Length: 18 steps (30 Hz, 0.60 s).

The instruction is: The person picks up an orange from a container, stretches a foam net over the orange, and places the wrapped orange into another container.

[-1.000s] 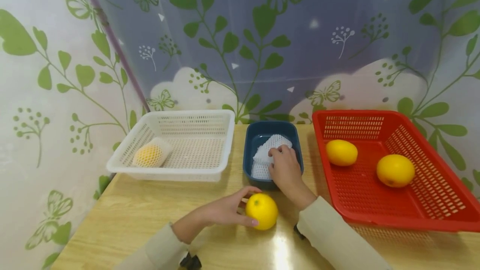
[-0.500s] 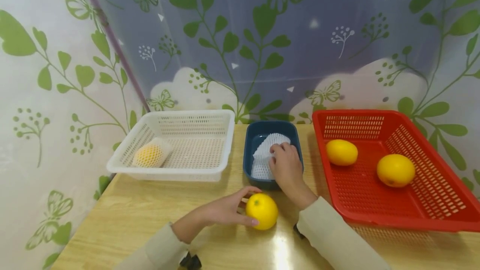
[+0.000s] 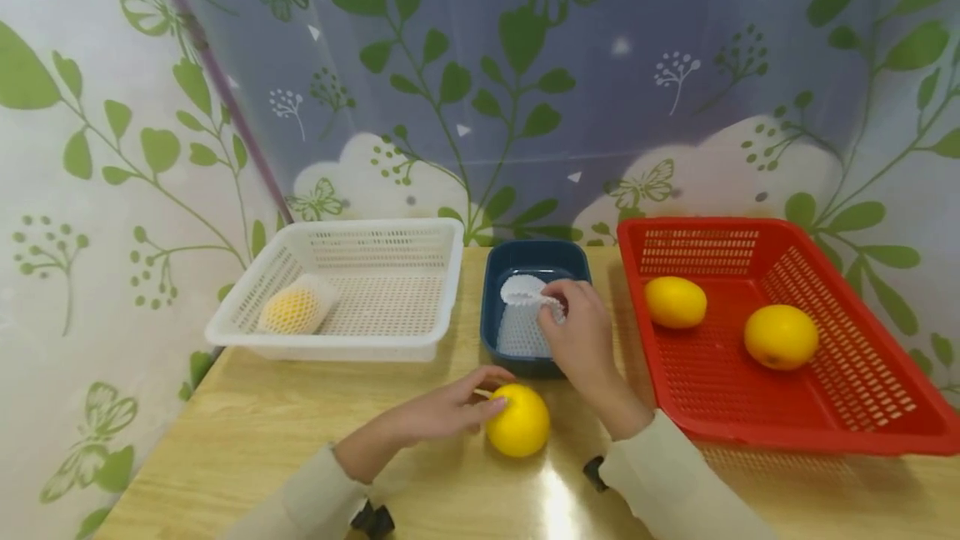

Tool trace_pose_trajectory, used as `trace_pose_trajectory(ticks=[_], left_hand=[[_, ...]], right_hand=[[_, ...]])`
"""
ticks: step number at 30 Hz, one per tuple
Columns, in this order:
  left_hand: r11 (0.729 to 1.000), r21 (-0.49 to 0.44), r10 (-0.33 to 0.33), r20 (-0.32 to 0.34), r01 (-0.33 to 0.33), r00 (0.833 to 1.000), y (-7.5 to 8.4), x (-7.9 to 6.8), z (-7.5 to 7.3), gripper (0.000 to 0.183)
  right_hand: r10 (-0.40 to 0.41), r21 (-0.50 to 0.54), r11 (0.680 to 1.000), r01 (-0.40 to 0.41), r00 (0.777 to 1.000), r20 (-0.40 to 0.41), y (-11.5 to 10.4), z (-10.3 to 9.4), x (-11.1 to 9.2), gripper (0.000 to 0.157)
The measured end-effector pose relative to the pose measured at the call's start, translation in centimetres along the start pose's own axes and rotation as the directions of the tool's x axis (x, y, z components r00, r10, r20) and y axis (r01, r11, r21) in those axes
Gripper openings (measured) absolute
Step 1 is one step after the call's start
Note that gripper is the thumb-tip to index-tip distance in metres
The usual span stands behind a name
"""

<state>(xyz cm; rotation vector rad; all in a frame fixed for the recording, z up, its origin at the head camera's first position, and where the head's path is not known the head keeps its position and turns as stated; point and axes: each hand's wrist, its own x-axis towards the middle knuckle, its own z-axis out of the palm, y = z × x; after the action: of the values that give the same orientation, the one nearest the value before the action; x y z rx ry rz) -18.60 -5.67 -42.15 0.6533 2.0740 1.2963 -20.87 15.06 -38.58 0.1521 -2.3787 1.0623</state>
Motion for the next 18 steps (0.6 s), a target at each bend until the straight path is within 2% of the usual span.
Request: trace_pose_trajectory(ticks=[3, 6, 11, 13, 14, 16, 18], left_hand=[[1.000, -0.027, 0.007, -0.031, -0.007, 0.999, 0.1, 0.1, -0.1, 0.043], [0.998, -0.047, 0.040, -0.105, -0.046, 0.994, 0.0, 0.1, -0.1, 0.046], [0.980, -0.140, 0.098, -0.272, -0.140, 0.957, 0.2, 0.5, 0.4, 0.051], [0.960, -0.200, 0.121, -0.344, -0.198, 0.931, 0.5, 0.6, 0.6, 0.050], [0.947, -0.222, 0.131, -0.390, -0.231, 0.912, 0.7, 0.6, 0.7, 0.049], [0.914, -0.256, 0.161, -0.479, -0.313, 0.863, 1.1, 0.6, 0.9, 0.047], [0.884, -0.256, 0.192, -0.566, -0.392, 0.802, 1.5, 0.4, 0.9, 0.043]], right_hand=[[0.018, 0.038, 0.999, -0.019, 1.000, 0.014, -0.5, -0.6, -0.4, 0.014], [0.022, 0.077, 0.997, -0.023, 1.000, 0.012, -1.1, -1.1, -0.8, 0.014], [0.083, 0.188, 0.978, -0.088, 0.996, 0.034, -2.2, -2.1, -1.6, 0.016], [0.133, 0.235, 0.962, -0.141, 0.990, 0.053, -2.7, -2.6, -2.0, 0.017], [0.157, 0.255, 0.952, -0.168, 0.986, 0.063, -2.9, -2.9, -2.2, 0.018], [0.192, 0.287, 0.935, -0.209, 0.978, 0.084, -3.5, -3.5, -2.6, 0.020], [0.215, 0.312, 0.919, -0.239, 0.971, 0.108, -4.1, -4.1, -2.9, 0.023]])
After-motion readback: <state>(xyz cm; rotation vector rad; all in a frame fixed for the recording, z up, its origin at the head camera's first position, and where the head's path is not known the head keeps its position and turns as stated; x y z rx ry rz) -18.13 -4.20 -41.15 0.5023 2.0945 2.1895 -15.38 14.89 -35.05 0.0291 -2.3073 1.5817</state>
